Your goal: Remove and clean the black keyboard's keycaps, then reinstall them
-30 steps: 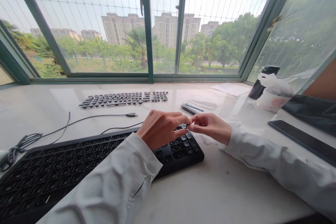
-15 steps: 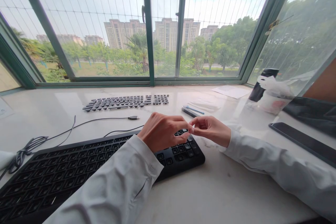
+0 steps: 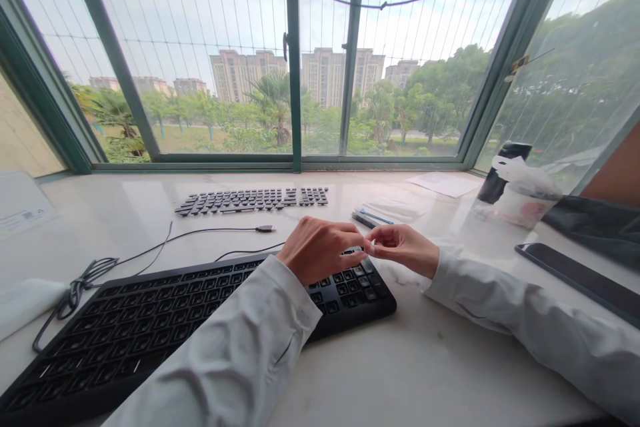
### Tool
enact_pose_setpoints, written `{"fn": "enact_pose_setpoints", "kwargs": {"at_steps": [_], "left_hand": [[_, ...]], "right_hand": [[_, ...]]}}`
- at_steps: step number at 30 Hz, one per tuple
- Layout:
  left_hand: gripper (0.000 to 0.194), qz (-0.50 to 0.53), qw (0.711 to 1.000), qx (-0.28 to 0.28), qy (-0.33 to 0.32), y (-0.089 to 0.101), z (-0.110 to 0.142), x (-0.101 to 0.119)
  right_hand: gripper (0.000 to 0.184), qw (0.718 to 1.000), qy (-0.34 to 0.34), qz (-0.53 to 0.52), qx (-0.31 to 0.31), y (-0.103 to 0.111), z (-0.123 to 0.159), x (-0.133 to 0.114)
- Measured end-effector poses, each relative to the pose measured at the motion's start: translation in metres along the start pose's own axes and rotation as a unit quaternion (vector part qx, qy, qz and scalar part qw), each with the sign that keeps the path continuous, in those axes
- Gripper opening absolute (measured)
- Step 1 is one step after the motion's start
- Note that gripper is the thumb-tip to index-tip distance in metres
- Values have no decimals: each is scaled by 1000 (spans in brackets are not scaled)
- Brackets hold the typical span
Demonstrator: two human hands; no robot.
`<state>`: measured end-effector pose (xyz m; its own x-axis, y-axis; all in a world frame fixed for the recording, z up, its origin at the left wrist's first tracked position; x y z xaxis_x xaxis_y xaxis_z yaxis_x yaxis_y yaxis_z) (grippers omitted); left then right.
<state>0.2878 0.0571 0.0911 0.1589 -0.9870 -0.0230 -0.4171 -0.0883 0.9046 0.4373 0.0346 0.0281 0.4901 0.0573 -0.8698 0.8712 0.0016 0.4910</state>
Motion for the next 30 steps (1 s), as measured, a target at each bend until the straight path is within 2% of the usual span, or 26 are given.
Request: {"fn": "enact_pose_setpoints", "kwargs": {"at_steps": [5,9,16,22,30], "left_hand": [[22,-50,998,-23,42,-2,1,-14],[24,-73,995,-19,67,-2,2,-21],[23,-87,993,-21,77,1,1,-22],[22,-87,993,-25,73,1,1,-20],[21,-88,993,-30,69,3,1,-19]], "right_hand": [[47,998,11,55,15,10,-9,1],[46,997,33,65,-25,5,-11,-6],[39,980,71,157,-104,-8,-14,-28],[32,963,58,199,-172,-16,-25,-32],[31,942,70,254,-210,-19,-42,-38]]}}
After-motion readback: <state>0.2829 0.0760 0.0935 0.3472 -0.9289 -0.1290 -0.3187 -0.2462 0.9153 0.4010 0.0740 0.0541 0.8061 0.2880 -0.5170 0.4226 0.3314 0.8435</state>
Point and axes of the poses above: each hand's wrist, its own z-axis away from the middle knuckle, its own y-axis out of the back of the hand, x = y × z, the point moved 7 cm from there along -z, towards the middle knuckle, and after that the axes turned 5 degrees about -x, right-handed, at the moved point
